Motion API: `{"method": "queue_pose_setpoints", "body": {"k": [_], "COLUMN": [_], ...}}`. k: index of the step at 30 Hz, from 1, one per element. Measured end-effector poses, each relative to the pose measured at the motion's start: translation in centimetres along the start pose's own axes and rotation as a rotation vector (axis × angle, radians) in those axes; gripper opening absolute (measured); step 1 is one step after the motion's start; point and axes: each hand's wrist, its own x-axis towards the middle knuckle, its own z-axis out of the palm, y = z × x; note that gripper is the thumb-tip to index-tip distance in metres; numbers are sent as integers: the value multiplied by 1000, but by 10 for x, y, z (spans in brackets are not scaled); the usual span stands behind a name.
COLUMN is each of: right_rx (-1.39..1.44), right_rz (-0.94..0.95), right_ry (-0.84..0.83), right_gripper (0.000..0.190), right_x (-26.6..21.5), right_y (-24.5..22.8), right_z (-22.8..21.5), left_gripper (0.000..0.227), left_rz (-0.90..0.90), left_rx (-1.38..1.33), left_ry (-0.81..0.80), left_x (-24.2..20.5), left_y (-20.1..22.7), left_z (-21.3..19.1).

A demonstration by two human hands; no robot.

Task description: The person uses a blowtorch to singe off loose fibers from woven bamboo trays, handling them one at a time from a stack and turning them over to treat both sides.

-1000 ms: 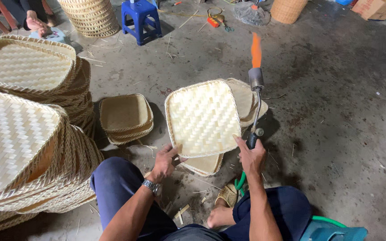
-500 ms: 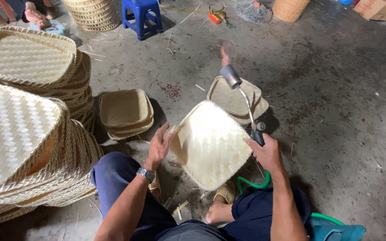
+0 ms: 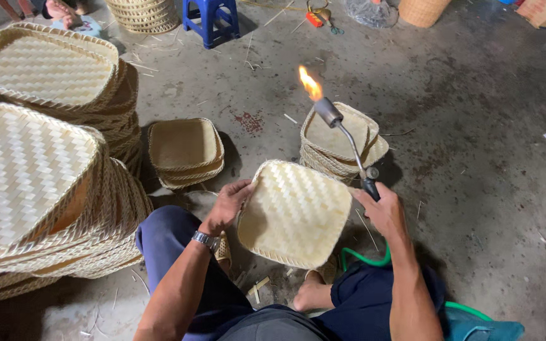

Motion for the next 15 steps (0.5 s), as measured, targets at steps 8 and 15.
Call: {"method": "queue_pose_setpoints", "body": {"k": [8, 15], "right_rx": [-238, -258], "right_rz": [1, -243], "right_ry": [-291, -284], "right_gripper": [35, 32], "right_x": [-38, -55], "right_y": [-27, -52], "right_z": [3, 13], "left_gripper": [27, 24], "left_rz": [283, 536], "left_rx": [632, 833], "left_ry": [491, 531], "left_x": [-1, 1], "left_y": [11, 4], "left_z": [7, -5]}}
